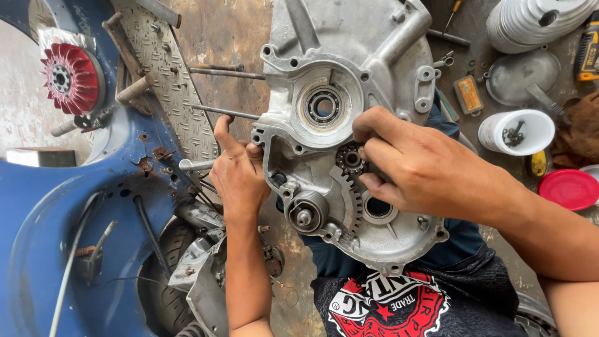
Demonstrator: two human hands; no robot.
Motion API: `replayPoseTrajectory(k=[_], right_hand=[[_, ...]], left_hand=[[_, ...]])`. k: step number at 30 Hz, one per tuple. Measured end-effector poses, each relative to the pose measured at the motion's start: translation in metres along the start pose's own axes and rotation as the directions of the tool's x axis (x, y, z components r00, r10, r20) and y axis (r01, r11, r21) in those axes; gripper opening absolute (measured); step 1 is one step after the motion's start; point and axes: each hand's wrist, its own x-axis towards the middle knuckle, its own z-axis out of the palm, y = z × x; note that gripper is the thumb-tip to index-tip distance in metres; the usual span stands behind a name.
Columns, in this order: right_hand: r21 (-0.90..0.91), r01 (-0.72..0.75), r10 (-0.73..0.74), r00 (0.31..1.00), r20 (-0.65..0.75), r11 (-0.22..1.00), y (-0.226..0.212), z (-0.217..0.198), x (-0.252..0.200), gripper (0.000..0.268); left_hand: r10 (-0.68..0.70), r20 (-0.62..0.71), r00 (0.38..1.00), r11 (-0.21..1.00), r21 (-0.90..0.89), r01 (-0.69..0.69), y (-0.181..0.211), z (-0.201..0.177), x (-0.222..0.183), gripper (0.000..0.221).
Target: Assembling internal gears and components into a motorcycle engine crankcase.
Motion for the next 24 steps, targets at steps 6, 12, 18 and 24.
replayPoseTrajectory(k=[6,12,18,24], right_hand=[[-0.018,-0.006,0.006,1.0,-0.007,1.0,-0.005,0.001,0.003,0.021],[-0.027,-0.03,0.03,1.0,0.006,0.999,-0.009,0.001,0.003,0.024],[-0.024,-0.09,0.09,0.996,0.023,0.996,-0.012,0.003,0.003,0.025],[-0.031,-0.078,0.078,0.997,0.003,0.996,-0.016,0.003,0.005,0.024]], left_hand=[[-0.014,-0.019,1.0,1.0,-0.023,0.013,-0.002,0.0,-0.003,0.056],[-0.002,-0.055,0.998,1.0,-0.029,0.001,-0.005,0.002,-0.004,0.058],[0.012,-0.062,0.998,1.0,-0.02,-0.014,-0.006,0.001,-0.005,0.056],[0.036,-0.112,0.993,0.998,-0.047,-0.042,-0.008,0.007,-0.005,0.056]])
